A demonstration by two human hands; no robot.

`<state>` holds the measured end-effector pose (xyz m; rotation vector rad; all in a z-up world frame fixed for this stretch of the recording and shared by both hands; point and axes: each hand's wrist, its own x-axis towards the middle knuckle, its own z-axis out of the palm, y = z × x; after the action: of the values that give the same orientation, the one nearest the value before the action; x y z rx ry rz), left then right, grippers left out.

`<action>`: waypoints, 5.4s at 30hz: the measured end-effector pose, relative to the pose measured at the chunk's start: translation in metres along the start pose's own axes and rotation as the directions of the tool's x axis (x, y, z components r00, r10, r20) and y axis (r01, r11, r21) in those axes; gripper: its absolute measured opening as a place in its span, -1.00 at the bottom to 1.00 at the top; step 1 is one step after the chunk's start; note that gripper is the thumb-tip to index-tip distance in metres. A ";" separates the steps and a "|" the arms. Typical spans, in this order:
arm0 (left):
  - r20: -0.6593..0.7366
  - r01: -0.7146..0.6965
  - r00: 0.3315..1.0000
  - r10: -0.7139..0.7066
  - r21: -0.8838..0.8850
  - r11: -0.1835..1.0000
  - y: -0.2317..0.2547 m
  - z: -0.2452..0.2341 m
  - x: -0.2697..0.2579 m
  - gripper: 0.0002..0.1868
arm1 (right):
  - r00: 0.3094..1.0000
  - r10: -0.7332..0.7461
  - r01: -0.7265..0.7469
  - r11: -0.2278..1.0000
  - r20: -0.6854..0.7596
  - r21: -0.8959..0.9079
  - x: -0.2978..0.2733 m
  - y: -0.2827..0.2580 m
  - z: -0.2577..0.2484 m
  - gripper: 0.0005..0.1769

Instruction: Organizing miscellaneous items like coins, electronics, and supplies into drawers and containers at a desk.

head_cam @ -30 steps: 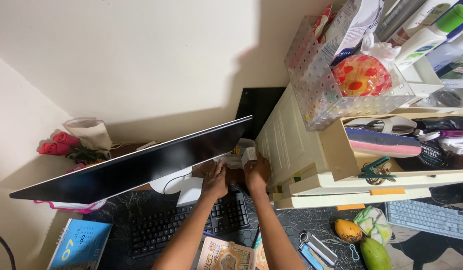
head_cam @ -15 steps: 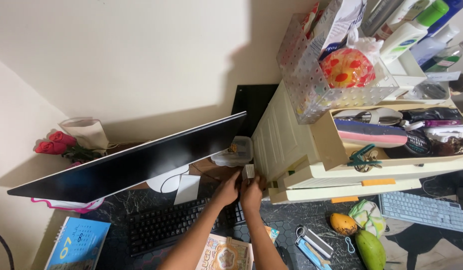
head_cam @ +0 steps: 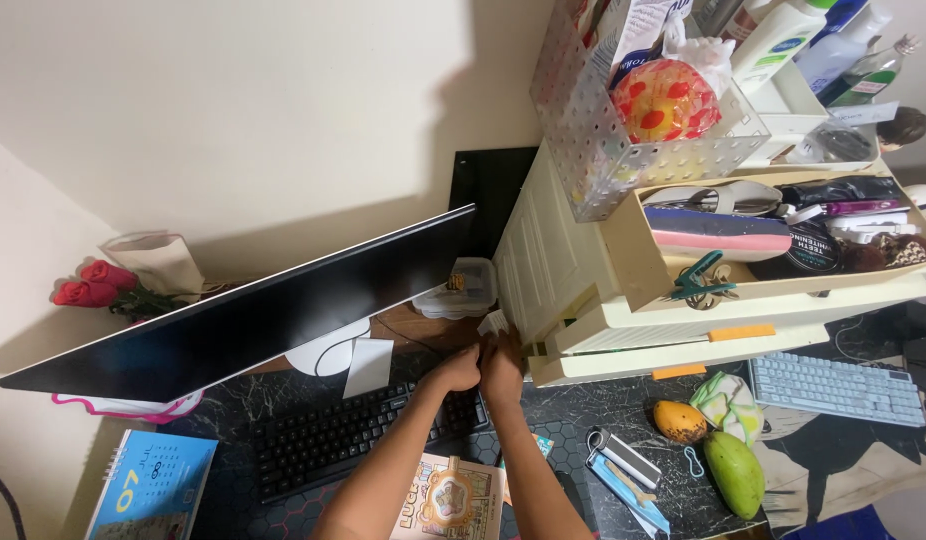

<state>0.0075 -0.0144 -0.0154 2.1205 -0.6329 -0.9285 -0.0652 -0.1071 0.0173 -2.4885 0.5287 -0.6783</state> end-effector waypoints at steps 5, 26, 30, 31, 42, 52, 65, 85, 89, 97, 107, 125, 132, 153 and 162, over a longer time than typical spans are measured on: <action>-0.024 -0.074 0.997 0.074 -0.005 0.997 0.000 -0.006 -0.005 -0.20 | 0.993 0.090 -0.094 0.994 0.082 0.046 0.008 -0.033 -0.032 -0.59; -0.472 -0.171 0.881 -0.031 -0.380 0.909 -0.024 -0.005 -0.155 -0.55 | 0.947 -0.149 0.023 0.915 0.284 0.403 -0.017 -0.065 -0.083 -0.64; -0.523 -0.226 0.852 -0.019 -0.400 0.888 -0.062 0.023 -0.158 -0.59 | 0.823 -0.234 -0.003 0.910 0.518 0.415 -0.040 -0.047 -0.048 -0.68; -0.526 -0.222 0.850 -0.026 -0.402 0.888 -0.064 0.030 -0.167 -0.59 | 0.819 -0.238 -0.003 0.908 0.523 0.418 -0.047 -0.048 -0.053 -0.68; -0.541 0.073 0.813 -0.215 -0.271 0.960 -0.048 0.048 -0.242 -0.57 | 0.310 -0.154 0.091 0.987 0.938 0.132 -0.089 -0.036 -0.061 -0.06; -0.616 0.080 0.774 -0.147 -0.135 0.988 -0.087 0.093 -0.257 -0.50 | 0.515 -0.086 -0.070 0.987 0.853 0.142 -0.120 -0.054 -0.100 -0.23; -0.504 0.049 0.837 -0.212 -0.317 0.947 0.015 0.051 -0.299 -0.46 | 0.481 -0.292 -0.119 0.912 0.826 0.392 -0.086 -0.049 -0.149 -0.54; -0.808 -0.557 0.576 0.124 -0.277 0.783 0.243 0.063 -0.219 -0.61 | 0.890 0.285 -0.451 0.443 0.356 0.775 0.092 0.083 -0.364 -0.59; -0.836 -0.538 0.542 0.086 -0.266 0.800 0.254 0.071 -0.211 -0.61 | 0.874 0.249 -0.481 0.310 0.418 0.820 0.112 0.104 -0.347 -0.59; -0.843 -0.517 0.531 0.087 -0.241 0.822 0.272 0.076 -0.214 -0.58 | 0.820 0.318 -0.563 0.294 0.477 0.772 0.113 0.103 -0.344 -0.60; -0.848 -0.556 0.525 0.069 -0.281 0.782 0.287 0.090 -0.217 -0.57 | 0.901 0.207 -0.410 0.120 0.381 0.904 0.108 0.124 -0.324 -0.72; -0.765 -0.606 0.618 0.184 -0.314 0.731 0.307 0.089 -0.245 -0.50 | 0.910 0.319 -0.308 0.091 0.265 0.947 0.033 0.148 -0.317 -0.79; -0.750 -0.637 0.615 0.245 -0.288 0.715 0.308 0.084 -0.255 -0.47 | 0.892 0.354 -0.345 0.130 0.282 0.929 0.018 0.136 -0.326 -0.81; -0.770 -0.746 0.540 0.340 -0.250 0.617 0.381 0.055 -0.204 -0.52 | 0.866 -0.445 0.068 0.560 0.230 0.826 0.078 0.071 -0.517 -0.41; -0.610 -0.124 0.785 0.107 0.014 0.992 0.410 0.034 -0.163 -0.31 | 0.978 -0.209 0.109 0.598 0.024 0.794 0.096 0.078 -0.543 -0.59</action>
<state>-0.1784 -0.1735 0.3536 2.1570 -0.3975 -0.1398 -0.3077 -0.4131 0.4150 -1.6985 -0.0738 -0.6404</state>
